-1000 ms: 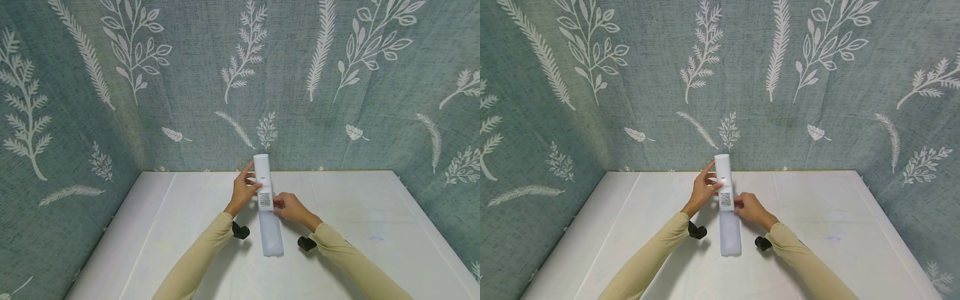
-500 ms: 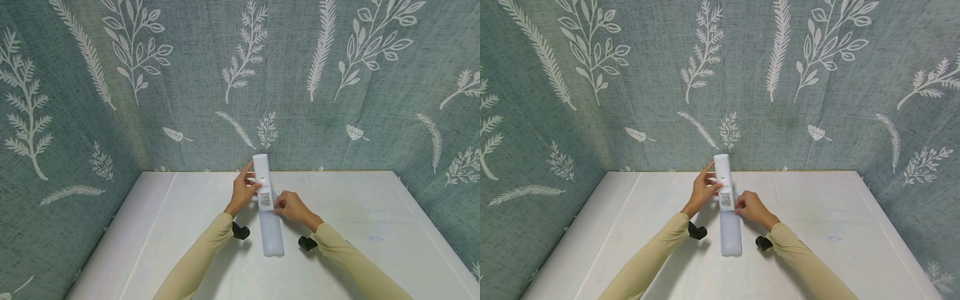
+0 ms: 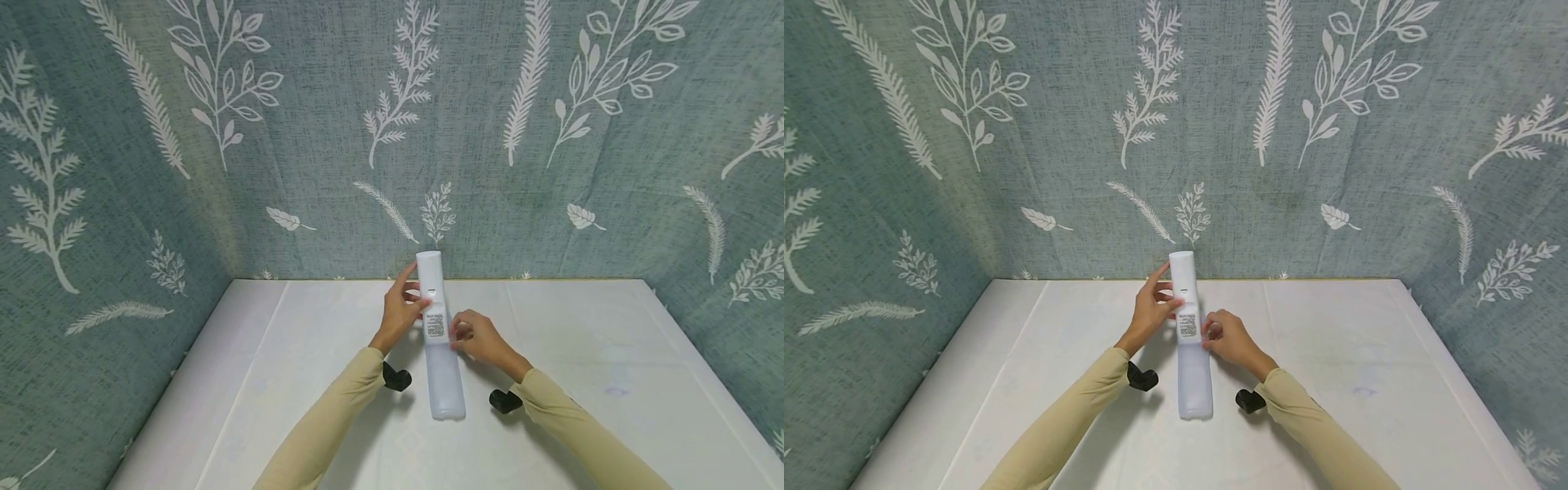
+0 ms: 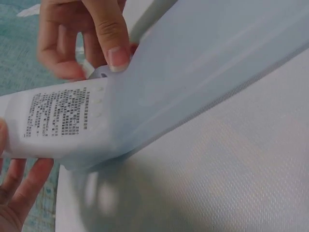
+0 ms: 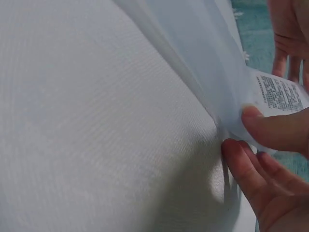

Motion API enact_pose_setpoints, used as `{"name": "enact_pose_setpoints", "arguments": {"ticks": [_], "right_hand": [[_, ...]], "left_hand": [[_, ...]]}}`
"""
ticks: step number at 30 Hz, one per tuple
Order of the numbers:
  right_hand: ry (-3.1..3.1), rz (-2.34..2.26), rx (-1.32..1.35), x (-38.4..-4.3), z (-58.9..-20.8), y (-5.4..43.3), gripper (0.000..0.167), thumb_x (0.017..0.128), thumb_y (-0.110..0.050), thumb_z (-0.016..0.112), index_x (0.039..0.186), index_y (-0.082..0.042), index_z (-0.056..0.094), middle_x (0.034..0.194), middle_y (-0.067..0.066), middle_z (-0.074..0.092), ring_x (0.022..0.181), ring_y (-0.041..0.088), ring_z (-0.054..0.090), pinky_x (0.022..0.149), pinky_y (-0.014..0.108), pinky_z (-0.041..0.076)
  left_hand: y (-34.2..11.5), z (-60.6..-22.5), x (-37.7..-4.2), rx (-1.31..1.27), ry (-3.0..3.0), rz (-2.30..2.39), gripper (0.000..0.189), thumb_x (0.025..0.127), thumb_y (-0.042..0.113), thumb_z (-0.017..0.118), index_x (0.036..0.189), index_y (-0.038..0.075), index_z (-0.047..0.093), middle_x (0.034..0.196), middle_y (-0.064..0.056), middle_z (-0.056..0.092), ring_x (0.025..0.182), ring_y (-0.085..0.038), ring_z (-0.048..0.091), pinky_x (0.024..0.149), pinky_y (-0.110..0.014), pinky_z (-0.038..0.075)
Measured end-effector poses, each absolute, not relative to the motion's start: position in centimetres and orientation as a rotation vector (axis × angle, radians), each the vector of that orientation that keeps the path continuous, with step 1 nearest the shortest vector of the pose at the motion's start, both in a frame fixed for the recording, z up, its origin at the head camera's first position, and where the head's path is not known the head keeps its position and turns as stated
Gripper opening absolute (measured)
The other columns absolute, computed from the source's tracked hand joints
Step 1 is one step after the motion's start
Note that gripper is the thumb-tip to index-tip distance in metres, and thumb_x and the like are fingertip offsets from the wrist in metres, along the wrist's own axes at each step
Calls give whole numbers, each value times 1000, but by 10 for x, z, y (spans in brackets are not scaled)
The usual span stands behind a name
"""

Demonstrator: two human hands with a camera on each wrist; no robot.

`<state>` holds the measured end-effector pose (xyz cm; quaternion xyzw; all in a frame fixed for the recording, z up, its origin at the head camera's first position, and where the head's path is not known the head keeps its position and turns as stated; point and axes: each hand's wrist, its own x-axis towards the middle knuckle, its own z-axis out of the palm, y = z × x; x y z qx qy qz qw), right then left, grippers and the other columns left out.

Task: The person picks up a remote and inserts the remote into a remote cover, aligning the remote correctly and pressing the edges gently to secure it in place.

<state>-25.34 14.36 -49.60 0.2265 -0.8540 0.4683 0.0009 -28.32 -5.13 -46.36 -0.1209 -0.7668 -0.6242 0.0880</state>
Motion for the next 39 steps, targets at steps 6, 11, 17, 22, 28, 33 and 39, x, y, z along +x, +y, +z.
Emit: {"name": "enact_pose_setpoints", "arguments": {"ticks": [6, 11, 17, 22, 28, 33, 39], "right_hand": [[-2541, 1734, 691, -250, -490, 139, 66, 69, 18, 70, 129, 2, 46, 131, 27, 47, 95, 41, 61, 70, 39, 58], [-2501, 1823, 726, -239, -471, 130, 81, 68, 24, 60, 142, 3, 34, 133, 33, 43, 96, 46, 58, 70, 40, 57], [-2571, 1824, 654, -234, -463, 127, 86, 69, 23, 59, 146, 0, 29, 131, 30, 45, 98, 43, 56, 70, 34, 55], [-2555, 1848, 638, -236, -465, 129, 87, 67, 24, 59, 146, 0, 30, 127, 30, 47, 98, 45, 57, 71, 37, 56], [-2470, 1961, 603, -247, -483, 132, 90, 63, 26, 59, 145, -1, 31, 124, 31, 46, 97, 45, 57, 70, 37, 57], [-2432, 2033, 595, -253, -496, 134, 92, 63, 27, 58, 145, -3, 31, 124, 32, 45, 98, 46, 56, 69, 35, 57], [-2381, 2084, 601, -254, -503, 134, 94, 62, 28, 57, 145, -6, 31, 123, 28, 45, 96, 41, 58, 67, 34, 57]], "left_hand": [[-53, -453, -275, -333, -2231, -1991, 76, 81, -12, 67, 146, 8, 33, 112, -30, 57, 87, -44, 62, 62, -53, 57], [-54, -443, -264, -300, -2258, -2036, 73, 82, -13, 65, 145, 1, 32, 117, -34, 54, 93, -46, 61, 67, -55, 56], [-53, -464, -272, -224, -2298, -2005, 55, 81, -12, 66, 133, -3, 50, 119, -26, 58, 94, -38, 64, 66, -41, 59], [-53, -478, -273, -244, -2442, -1839, 66, 79, -4, 73, 139, 6, 47, 121, -19, 58, 98, -34, 62, 71, -36, 58], [-56, -482, -260, -341, -2592, -1758, 84, 73, -6, 77, 145, 12, 39, 130, -20, 51, 108, -39, 57, 85, -44, 53], [-57, -488, -254, -338, -2599, -1841, 89, 69, -15, 73, 146, 13, 39, 135, -21, 46, 116, -39, 52, 89, -45, 52], [-54, -490, -247, -192, -2542, -1989, 94, 64, -23, 68, 144, 19, 43, 137, -20, 39, 121, -40, 47, 93, -44, 49]]}}
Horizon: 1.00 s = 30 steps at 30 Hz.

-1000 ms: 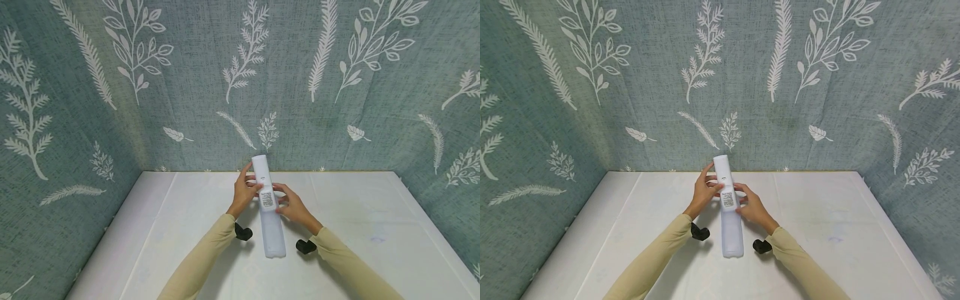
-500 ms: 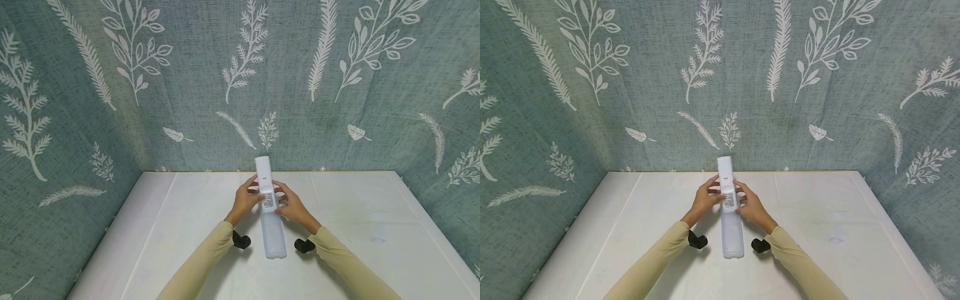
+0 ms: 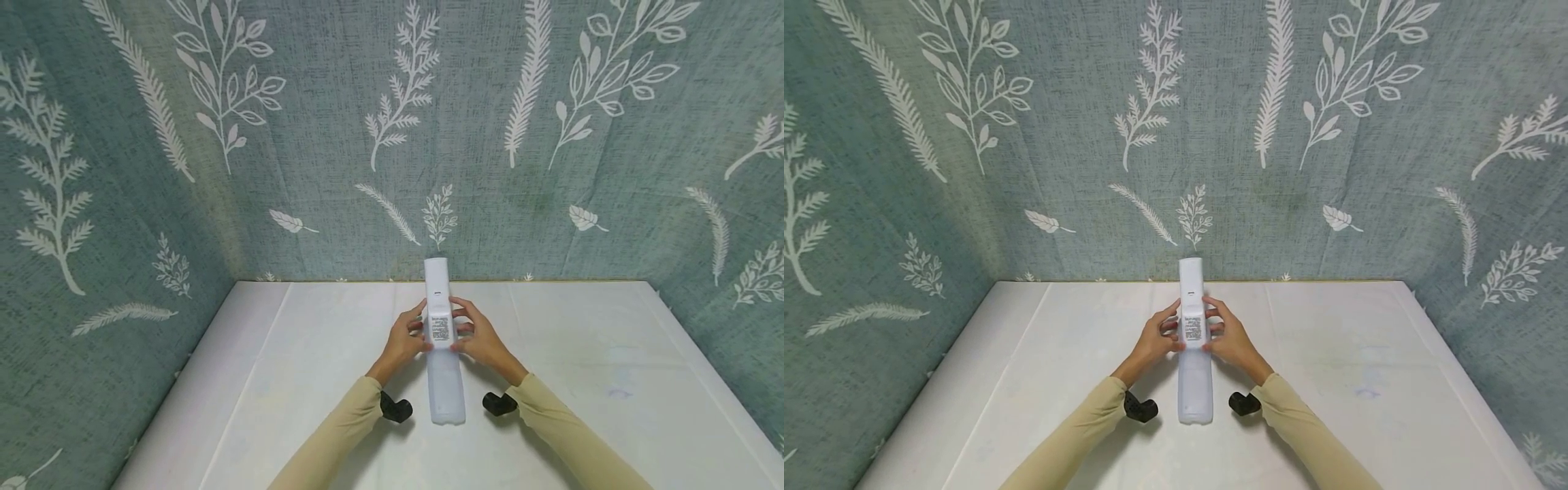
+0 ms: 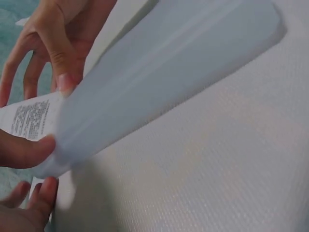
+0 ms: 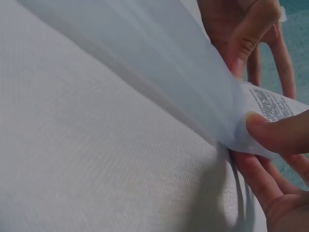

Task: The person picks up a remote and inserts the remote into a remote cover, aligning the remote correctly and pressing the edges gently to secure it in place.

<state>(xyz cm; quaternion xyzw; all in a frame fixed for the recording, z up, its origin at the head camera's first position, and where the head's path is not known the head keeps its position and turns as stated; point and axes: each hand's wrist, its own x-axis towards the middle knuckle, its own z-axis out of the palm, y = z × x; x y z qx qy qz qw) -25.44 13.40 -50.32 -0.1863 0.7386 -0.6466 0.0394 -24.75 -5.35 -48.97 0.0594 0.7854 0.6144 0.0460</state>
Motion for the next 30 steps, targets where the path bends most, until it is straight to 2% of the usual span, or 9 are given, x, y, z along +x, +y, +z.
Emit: {"name": "enact_pose_setpoints", "arguments": {"ticks": [8, 14, 18, 26, 30], "right_hand": [[2214, -2031, -589, -251, -500, 138, 95, 63, 29, 60, 145, -7, 31, 125, 28, 45, 92, 38, 59, 67, 33, 57], [2213, -1986, -624, -246, -491, 141, 94, 66, 24, 66, 145, -11, 29, 127, 26, 44, 93, 41, 59, 69, 37, 58], [2209, -1971, -630, -242, -486, 143, 93, 68, 22, 68, 145, -14, 30, 128, 25, 43, 95, 39, 59, 70, 38, 58], [2186, -1933, -715, -236, -479, 149, 91, 72, 19, 69, 147, -12, 27, 145, 24, 32, 103, 41, 57, 75, 37, 57], [2163, -1927, -762, -233, -474, 151, 92, 72, 18, 69, 148, -12, 25, 146, 24, 31, 104, 41, 56, 76, 37, 57]], "left_hand": [[-54, -489, -245, 274, 2238, 1971, 97, 66, -28, 62, 147, 21, 37, 141, -21, 33, 124, -43, 43, 85, -41, 54], [-58, -482, -242, 358, 2127, 2044, 94, 68, -28, 61, 147, 14, 35, 137, -24, 38, 123, -41, 43, 94, -42, 49], [-60, -473, -237, 382, 2091, 2052, 91, 69, -28, 60, 147, 10, 34, 134, -26, 40, 122, -43, 42, 95, -45, 48], [-60, -475, -236, 375, 2155, 2047, 92, 69, -27, 62, 146, 17, 38, 133, -20, 45, 121, -36, 47, 94, -34, 50], [-61, -469, -233, 401, 2118, 2091, 91, 69, -28, 60, 146, 14, 38, 133, -21, 44, 121, -37, 46, 92, -35, 51]]}}
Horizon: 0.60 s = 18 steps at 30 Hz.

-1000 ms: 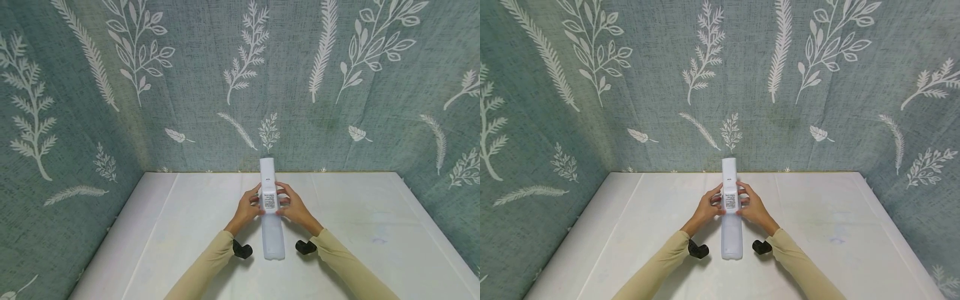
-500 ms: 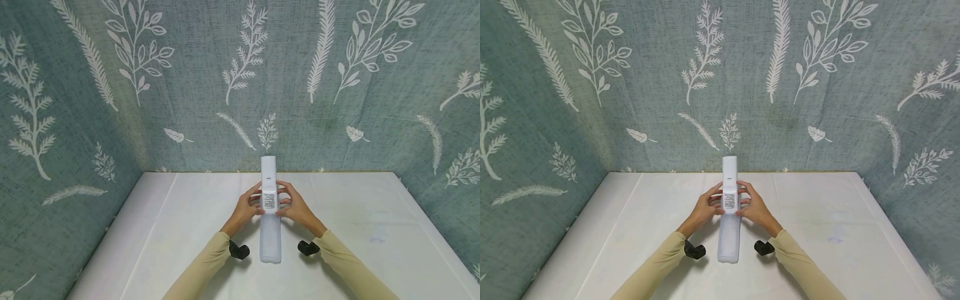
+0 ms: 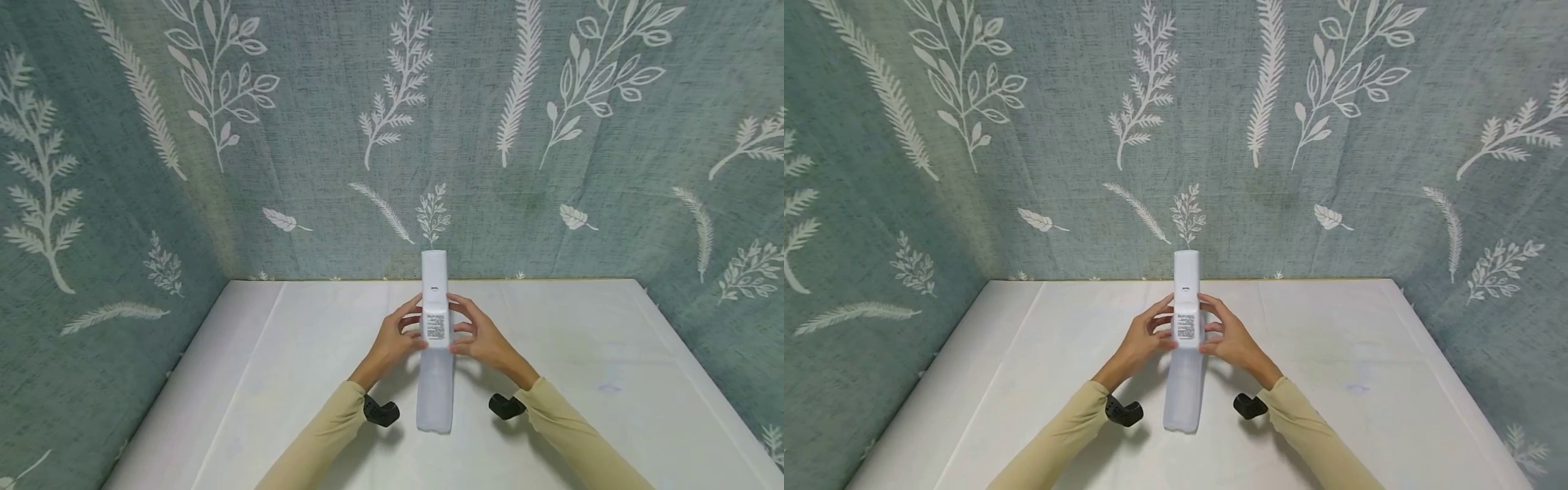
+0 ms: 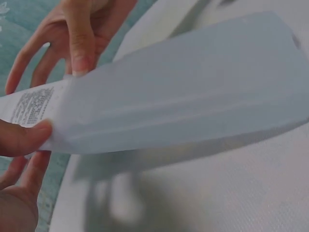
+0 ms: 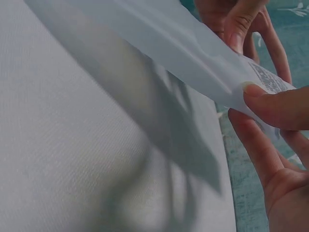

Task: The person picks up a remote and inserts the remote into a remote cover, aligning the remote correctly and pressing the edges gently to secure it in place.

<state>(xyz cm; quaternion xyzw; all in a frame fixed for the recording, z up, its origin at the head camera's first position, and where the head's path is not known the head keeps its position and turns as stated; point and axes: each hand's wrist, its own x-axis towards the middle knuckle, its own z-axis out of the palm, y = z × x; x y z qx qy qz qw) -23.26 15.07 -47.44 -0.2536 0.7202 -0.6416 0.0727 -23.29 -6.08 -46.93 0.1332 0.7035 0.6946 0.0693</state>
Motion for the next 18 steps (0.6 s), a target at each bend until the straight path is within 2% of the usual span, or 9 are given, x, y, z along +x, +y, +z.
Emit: {"name": "enact_pose_setpoints", "arguments": {"ticks": [8, 13, 18], "right_hand": [[2163, -1936, -816, -228, -471, 150, 91, 74, 17, 67, 149, -15, 25, 147, 23, 30, 105, 35, 58, 76, 38, 57], [2175, -1935, -838, -224, -467, 149, 93, 73, 19, 67, 149, -15, 25, 147, 23, 30, 104, 34, 58, 76, 36, 57], [2144, -1922, -853, -220, -460, 145, 93, 74, 20, 66, 150, -16, 26, 148, 19, 29, 107, 38, 56, 76, 37, 57]], "left_hand": [[-64, -437, -214, 369, 2026, 2134, 87, 68, -31, 54, 145, 8, 39, 132, -22, 43, 121, -38, 45, 90, -40, 52], [-66, -427, -205, 386, 2055, 2116, 86, 69, -29, 57, 144, 8, 40, 132, -22, 44, 121, -37, 46, 90, -38, 52], [-72, -424, -199, 425, 2128, 2092, 86, 68, -27, 63, 144, 6, 40, 131, -22, 46, 118, -39, 47, 90, -44, 51]]}}
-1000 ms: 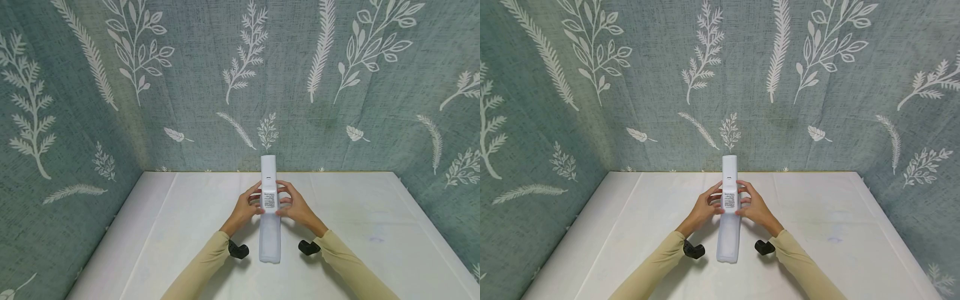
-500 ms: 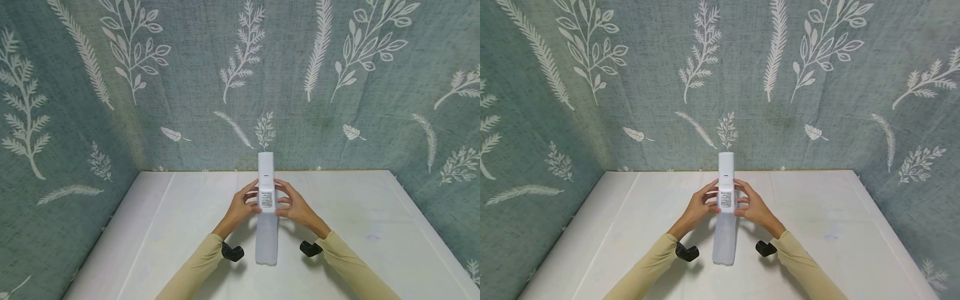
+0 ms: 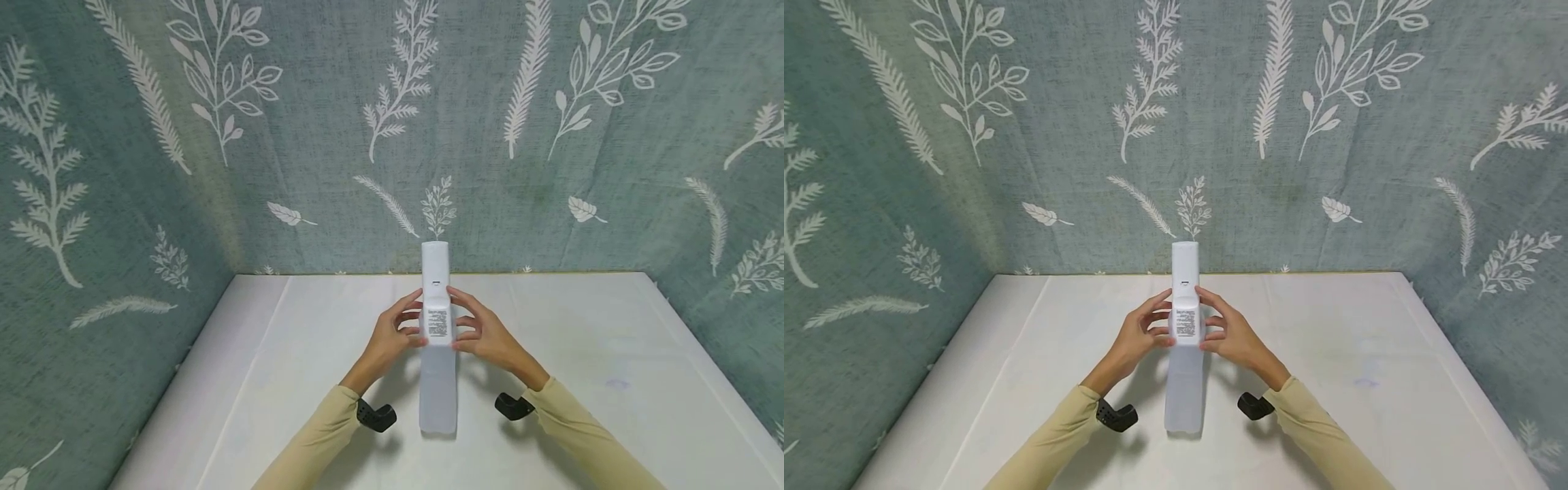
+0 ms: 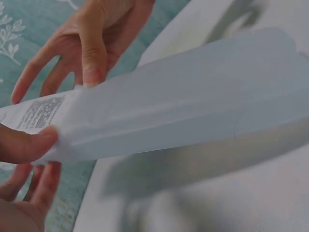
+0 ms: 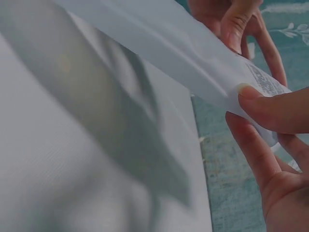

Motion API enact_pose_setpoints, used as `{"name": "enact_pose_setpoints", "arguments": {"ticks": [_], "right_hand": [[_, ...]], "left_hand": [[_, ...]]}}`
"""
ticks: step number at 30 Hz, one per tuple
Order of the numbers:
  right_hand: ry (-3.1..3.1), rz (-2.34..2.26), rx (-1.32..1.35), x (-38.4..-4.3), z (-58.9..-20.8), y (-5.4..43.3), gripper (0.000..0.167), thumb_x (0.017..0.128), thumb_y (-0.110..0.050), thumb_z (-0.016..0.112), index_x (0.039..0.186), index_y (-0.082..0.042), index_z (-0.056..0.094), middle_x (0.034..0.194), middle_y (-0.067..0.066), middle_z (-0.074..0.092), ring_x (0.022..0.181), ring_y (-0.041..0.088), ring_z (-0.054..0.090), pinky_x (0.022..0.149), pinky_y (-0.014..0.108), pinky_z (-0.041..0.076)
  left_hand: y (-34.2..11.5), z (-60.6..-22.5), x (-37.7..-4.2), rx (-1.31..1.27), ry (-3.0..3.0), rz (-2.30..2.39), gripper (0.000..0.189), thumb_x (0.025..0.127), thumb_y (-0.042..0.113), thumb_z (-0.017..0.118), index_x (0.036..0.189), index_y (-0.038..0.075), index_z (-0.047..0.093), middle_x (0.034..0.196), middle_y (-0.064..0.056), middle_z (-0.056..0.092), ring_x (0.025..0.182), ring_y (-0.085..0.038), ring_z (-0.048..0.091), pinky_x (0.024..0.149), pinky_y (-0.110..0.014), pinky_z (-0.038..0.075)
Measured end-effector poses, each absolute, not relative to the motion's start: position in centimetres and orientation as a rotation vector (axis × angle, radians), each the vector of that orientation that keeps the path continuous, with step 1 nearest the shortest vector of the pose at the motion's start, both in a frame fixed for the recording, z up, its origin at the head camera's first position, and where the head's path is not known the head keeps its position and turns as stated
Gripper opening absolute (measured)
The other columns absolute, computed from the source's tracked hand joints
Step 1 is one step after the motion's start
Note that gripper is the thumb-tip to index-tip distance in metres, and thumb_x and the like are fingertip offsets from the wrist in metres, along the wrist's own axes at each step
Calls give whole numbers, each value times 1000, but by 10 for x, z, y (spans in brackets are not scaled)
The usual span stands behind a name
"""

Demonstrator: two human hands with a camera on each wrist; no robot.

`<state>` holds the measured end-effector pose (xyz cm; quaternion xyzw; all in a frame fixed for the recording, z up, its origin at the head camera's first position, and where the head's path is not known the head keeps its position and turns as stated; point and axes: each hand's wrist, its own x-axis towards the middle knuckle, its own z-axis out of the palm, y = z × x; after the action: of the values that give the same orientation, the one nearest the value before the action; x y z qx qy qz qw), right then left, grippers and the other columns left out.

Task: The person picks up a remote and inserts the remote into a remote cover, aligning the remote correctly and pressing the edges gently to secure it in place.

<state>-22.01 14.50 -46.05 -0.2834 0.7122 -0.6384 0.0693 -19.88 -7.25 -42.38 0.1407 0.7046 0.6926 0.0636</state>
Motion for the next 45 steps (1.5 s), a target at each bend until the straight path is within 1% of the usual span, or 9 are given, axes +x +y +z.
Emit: {"name": "enact_pose_setpoints", "arguments": {"ticks": [3, 8, 14, 18, 24, 31, 37, 42, 45], "right_hand": [[2151, -1908, -863, -218, -457, 145, 93, 73, 20, 67, 150, -16, 27, 147, 18, 30, 108, 39, 56, 76, 38, 57], [2172, -1897, -875, -217, -451, 145, 94, 72, 21, 66, 150, -16, 29, 146, 17, 32, 106, 39, 57, 75, 37, 58], [2146, -1912, -879, -214, -446, 147, 92, 73, 19, 68, 149, -16, 30, 145, 17, 33, 107, 39, 56, 76, 38, 58], [2117, -1913, -875, -212, -444, 148, 90, 75, 16, 69, 150, -16, 30, 145, 17, 33, 109, 39, 55, 77, 38, 57], [2094, -1904, -898, -210, -441, 148, 90, 76, 12, 72, 150, -16, 29, 145, 17, 32, 110, 39, 55, 77, 40, 57], [2101, -1903, -920, -210, -437, 145, 89, 75, 11, 73, 149, -15, 30, 144, 18, 34, 108, 37, 55, 76, 40, 58], [2073, -1913, -889, -209, -436, 144, 90, 75, 10, 73, 149, -19, 31, 144, 15, 33, 111, 37, 54, 76, 41, 57], [2049, -1920, -926, -209, -435, 144, 89, 77, 10, 72, 150, -17, 29, 145, 17, 31, 116, 38, 51, 77, 41, 57], [2026, -1912, -935, -209, -435, 143, 87, 78, 8, 72, 150, -15, 28, 149, 16, 26, 116, 37, 52, 79, 41, 56]], "left_hand": [[-74, -424, -197, 439, 2153, 2073, 86, 69, -26, 64, 144, 7, 39, 130, -22, 48, 116, -39, 48, 87, -46, 52], [-74, -426, -198, 464, 2188, 2061, 85, 68, -24, 61, 143, 10, 42, 128, -20, 51, 113, -39, 51, 80, -38, 54], [-74, -418, -193, 468, 2159, 2069, 82, 70, -24, 61, 143, 8, 41, 129, -20, 50, 115, -39, 51, 78, -35, 55], [-75, -416, -189, 450, 2153, 2061, 82, 71, -23, 62, 143, 9, 41, 130, -19, 51, 115, -36, 51, 78, -33, 54], [-78, -414, -186, 445, 2161, 2071, 82, 70, -23, 63, 143, 9, 42, 128, -18, 51, 114, -35, 52, 81, -34, 54], [-81, -409, -182, 454, 2176, 2092, 81, 70, -23, 64, 142, 8, 43, 127, -18, 52, 113, -34, 52, 81, -36, 54], [-80, -407, -181, 429, 2133, 2128, 83, 69, -26, 63, 142, 7, 42, 128, -19, 50, 114, -34, 51, 85, -36, 54], [-81, -418, -187, 426, 2104, 2161, 85, 68, -27, 65, 142, 7, 42, 128, -19, 50, 114, -34, 51, 85, -36, 55], [-82, -427, -192, 423, 2107, 2167, 86, 67, -26, 67, 142, 10, 43, 128, -17, 50, 113, -33, 51, 84, -36, 55]]}}
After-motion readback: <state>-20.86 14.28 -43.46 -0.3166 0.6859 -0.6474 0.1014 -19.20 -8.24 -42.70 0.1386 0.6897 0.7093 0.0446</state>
